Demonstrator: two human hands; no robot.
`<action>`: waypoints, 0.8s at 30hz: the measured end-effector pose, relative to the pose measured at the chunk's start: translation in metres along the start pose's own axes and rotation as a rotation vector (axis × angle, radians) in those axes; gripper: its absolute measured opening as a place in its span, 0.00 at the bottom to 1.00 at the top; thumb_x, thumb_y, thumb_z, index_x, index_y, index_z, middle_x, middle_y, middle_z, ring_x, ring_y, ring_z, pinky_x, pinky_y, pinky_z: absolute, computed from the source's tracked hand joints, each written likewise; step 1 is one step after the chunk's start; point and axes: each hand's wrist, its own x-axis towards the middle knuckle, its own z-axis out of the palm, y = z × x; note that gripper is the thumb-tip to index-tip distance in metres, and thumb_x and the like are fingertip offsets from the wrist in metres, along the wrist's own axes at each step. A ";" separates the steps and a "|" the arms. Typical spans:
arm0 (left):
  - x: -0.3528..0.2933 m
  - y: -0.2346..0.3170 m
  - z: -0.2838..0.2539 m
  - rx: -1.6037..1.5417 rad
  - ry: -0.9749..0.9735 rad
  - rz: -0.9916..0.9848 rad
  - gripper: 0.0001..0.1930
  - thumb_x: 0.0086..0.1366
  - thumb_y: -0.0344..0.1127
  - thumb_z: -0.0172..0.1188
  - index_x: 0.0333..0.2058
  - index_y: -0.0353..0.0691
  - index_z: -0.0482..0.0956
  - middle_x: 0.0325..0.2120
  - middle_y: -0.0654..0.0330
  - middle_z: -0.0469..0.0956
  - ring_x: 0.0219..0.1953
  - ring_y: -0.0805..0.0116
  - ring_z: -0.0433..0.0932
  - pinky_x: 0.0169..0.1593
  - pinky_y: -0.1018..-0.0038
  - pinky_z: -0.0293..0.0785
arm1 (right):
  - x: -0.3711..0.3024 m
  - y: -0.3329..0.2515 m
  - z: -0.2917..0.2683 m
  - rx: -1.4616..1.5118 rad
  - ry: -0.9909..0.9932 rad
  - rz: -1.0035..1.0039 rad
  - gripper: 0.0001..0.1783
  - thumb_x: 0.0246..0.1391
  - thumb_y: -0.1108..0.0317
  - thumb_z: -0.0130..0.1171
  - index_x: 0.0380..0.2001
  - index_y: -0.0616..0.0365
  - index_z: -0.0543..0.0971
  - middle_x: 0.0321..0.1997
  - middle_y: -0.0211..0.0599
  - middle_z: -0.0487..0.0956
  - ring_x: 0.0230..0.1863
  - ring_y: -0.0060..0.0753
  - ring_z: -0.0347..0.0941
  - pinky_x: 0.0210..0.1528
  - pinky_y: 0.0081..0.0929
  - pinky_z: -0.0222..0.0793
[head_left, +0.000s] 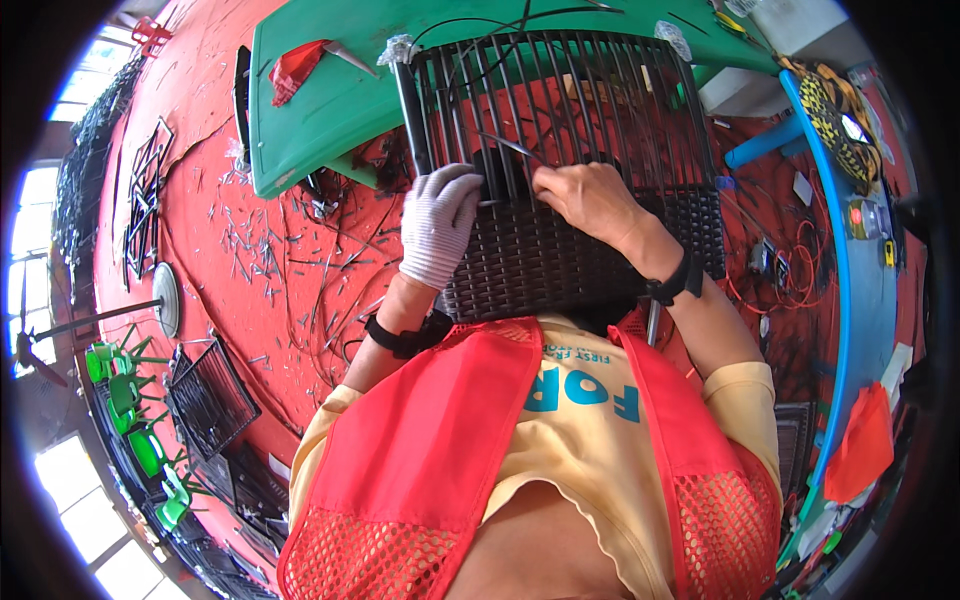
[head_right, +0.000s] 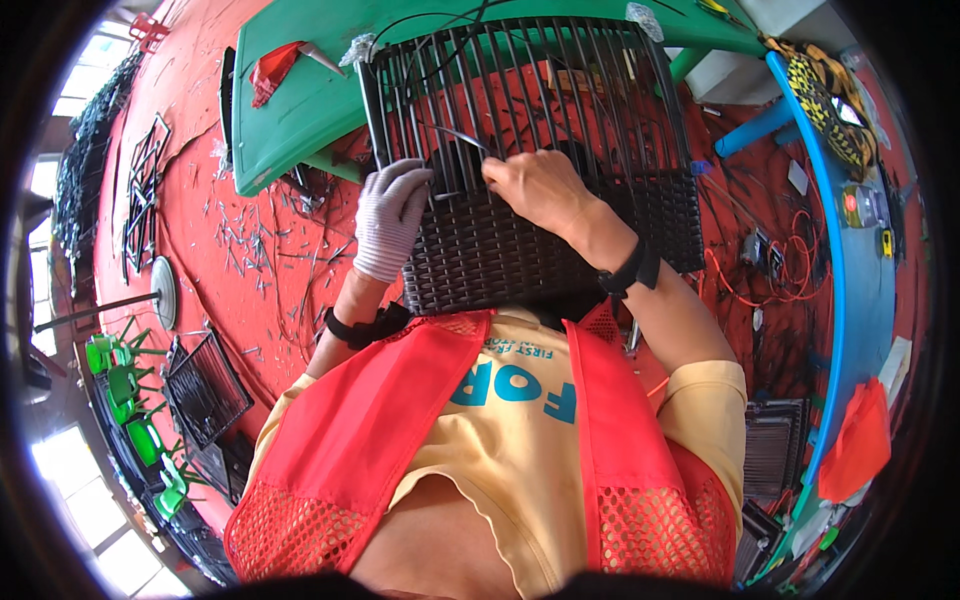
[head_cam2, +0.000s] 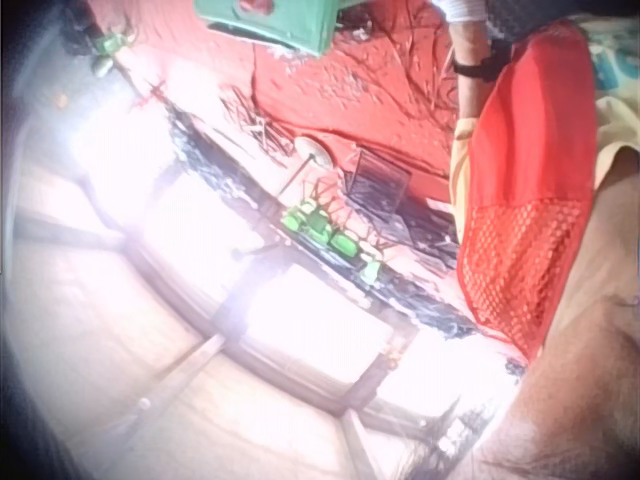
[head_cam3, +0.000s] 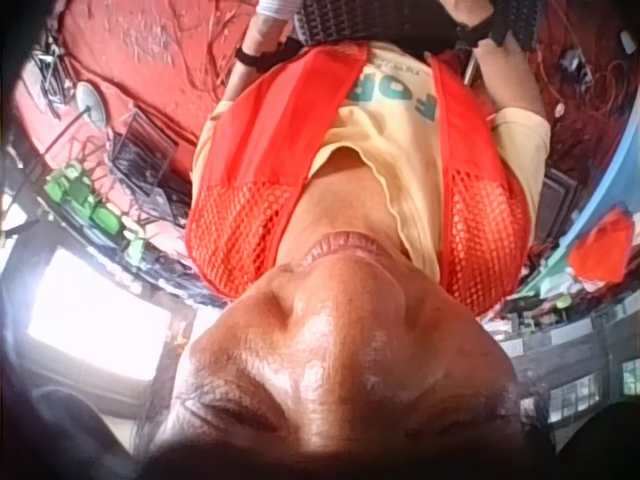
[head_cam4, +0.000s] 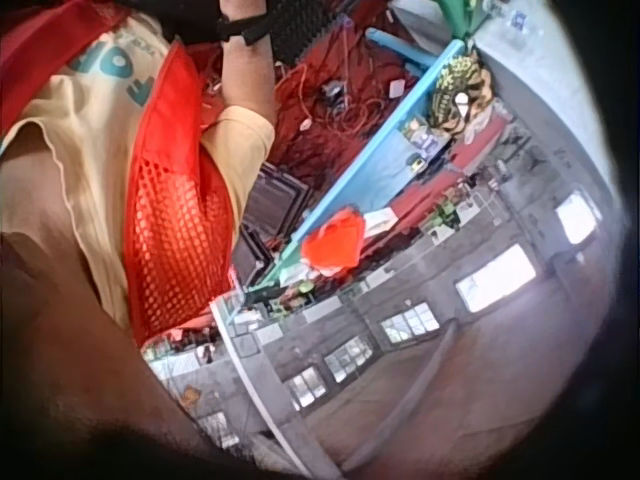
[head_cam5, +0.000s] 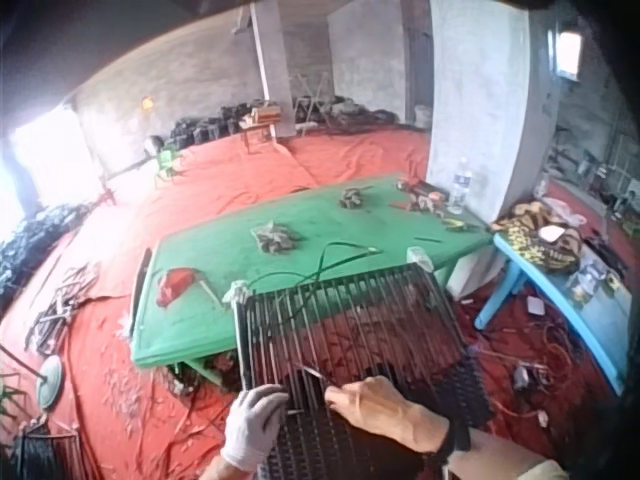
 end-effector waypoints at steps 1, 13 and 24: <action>0.001 0.003 0.005 -0.105 -0.033 -0.020 0.11 0.56 0.31 0.62 0.40 0.41 0.80 0.40 0.57 0.78 0.44 0.54 0.75 0.46 0.64 0.72 | 0.003 0.000 -0.001 0.002 0.046 -0.018 0.05 0.54 0.64 0.57 0.28 0.53 0.76 0.23 0.38 0.80 0.25 0.43 0.79 0.26 0.37 0.74; 0.010 0.016 0.045 -0.682 0.196 -0.769 0.08 0.63 0.34 0.60 0.35 0.35 0.82 0.17 0.68 0.75 0.18 0.83 0.69 0.21 0.82 0.64 | 0.017 -0.026 0.028 1.112 -0.228 0.717 0.16 0.63 0.63 0.43 0.39 0.67 0.73 0.26 0.47 0.81 0.17 0.35 0.78 0.13 0.25 0.72; 0.001 0.014 0.057 0.108 -0.060 -0.229 0.07 0.60 0.37 0.57 0.35 0.49 0.82 0.27 0.56 0.77 0.28 0.54 0.79 0.30 0.64 0.74 | 0.020 -0.010 0.053 1.739 -0.076 0.900 0.11 0.58 0.71 0.45 0.42 0.57 0.75 0.17 0.23 0.70 0.12 0.16 0.62 0.13 0.20 0.58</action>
